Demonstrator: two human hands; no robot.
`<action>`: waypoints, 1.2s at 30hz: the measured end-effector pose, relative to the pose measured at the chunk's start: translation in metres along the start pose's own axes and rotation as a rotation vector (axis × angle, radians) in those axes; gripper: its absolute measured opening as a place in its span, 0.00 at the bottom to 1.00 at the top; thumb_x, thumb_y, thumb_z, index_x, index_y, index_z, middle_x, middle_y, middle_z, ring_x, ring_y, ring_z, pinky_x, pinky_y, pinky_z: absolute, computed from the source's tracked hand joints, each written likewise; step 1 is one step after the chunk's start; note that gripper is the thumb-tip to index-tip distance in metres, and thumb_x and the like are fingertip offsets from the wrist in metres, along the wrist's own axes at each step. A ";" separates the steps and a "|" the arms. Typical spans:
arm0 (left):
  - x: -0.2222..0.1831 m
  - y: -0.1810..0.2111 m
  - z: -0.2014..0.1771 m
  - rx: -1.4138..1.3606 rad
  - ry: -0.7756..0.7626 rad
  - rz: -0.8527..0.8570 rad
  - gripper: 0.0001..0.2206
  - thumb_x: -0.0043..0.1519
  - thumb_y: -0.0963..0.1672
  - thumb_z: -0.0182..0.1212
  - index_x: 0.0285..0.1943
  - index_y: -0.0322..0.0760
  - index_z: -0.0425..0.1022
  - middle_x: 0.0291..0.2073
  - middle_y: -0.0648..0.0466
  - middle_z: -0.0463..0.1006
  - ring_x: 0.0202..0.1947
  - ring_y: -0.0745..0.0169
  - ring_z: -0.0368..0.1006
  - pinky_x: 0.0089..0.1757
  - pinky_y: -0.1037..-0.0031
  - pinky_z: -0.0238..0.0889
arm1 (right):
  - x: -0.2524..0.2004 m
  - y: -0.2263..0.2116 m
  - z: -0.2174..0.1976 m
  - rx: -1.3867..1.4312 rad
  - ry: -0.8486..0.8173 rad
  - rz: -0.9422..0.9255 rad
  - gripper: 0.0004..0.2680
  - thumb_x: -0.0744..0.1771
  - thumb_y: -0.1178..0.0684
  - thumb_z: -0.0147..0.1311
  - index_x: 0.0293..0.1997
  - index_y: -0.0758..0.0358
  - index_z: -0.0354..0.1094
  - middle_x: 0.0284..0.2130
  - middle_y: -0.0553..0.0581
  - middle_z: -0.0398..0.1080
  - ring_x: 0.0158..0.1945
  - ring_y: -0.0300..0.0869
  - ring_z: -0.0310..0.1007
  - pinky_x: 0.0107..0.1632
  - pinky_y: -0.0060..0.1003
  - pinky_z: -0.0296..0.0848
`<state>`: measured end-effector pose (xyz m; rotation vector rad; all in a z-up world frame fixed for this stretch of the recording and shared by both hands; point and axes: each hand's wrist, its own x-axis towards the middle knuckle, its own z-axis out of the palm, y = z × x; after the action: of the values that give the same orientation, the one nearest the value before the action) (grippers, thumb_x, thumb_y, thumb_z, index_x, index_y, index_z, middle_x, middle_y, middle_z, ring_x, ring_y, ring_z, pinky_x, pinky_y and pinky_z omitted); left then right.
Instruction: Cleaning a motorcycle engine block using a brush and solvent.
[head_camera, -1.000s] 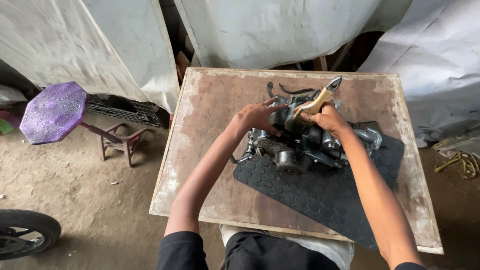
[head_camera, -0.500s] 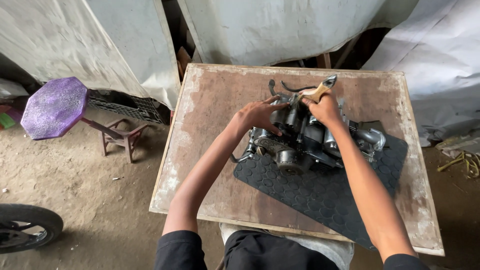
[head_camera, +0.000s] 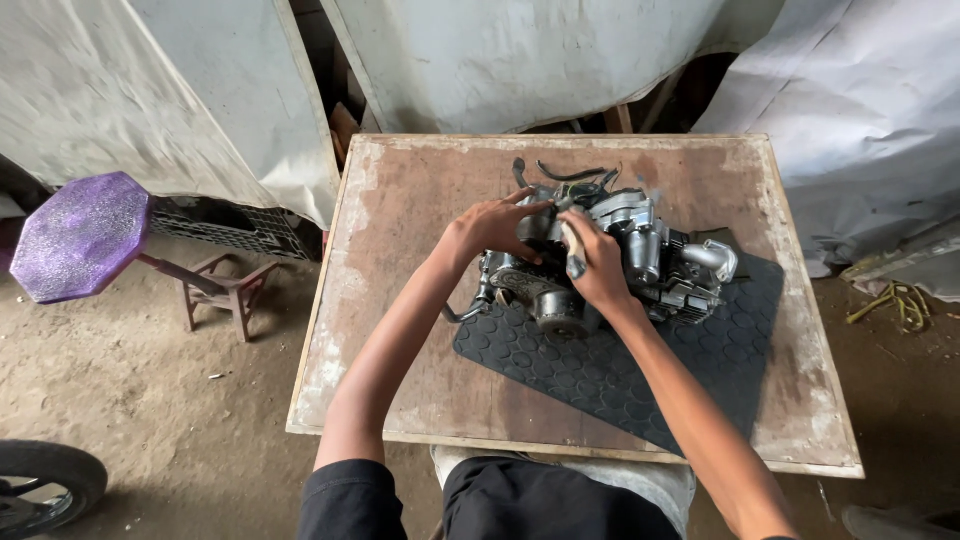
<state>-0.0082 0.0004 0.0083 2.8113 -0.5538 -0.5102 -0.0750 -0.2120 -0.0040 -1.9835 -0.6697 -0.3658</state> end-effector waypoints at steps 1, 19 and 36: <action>-0.001 0.001 -0.001 -0.001 0.000 0.006 0.52 0.39 0.66 0.72 0.77 0.65 0.55 0.78 0.61 0.49 0.62 0.33 0.69 0.59 0.50 0.68 | -0.007 0.001 -0.006 -0.005 0.002 0.002 0.12 0.70 0.65 0.51 0.60 0.70 0.68 0.51 0.78 0.71 0.58 0.75 0.66 0.59 0.68 0.68; 0.002 -0.002 0.003 0.009 0.011 -0.015 0.52 0.41 0.66 0.72 0.77 0.67 0.54 0.78 0.60 0.49 0.63 0.35 0.69 0.59 0.50 0.68 | 0.076 0.081 -0.026 -0.147 -0.331 0.580 0.14 0.65 0.41 0.65 0.56 0.43 0.75 0.55 0.54 0.75 0.64 0.53 0.68 0.67 0.54 0.62; 0.002 -0.003 0.003 0.031 0.038 0.004 0.53 0.38 0.67 0.71 0.77 0.66 0.55 0.77 0.61 0.50 0.61 0.34 0.70 0.58 0.51 0.69 | 0.029 0.029 0.018 -0.144 0.054 0.214 0.18 0.67 0.66 0.49 0.60 0.46 0.71 0.55 0.65 0.74 0.58 0.64 0.71 0.59 0.63 0.71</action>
<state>-0.0068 0.0019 0.0040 2.8424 -0.5641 -0.4501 -0.0350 -0.1981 -0.0181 -2.1498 -0.4013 -0.3440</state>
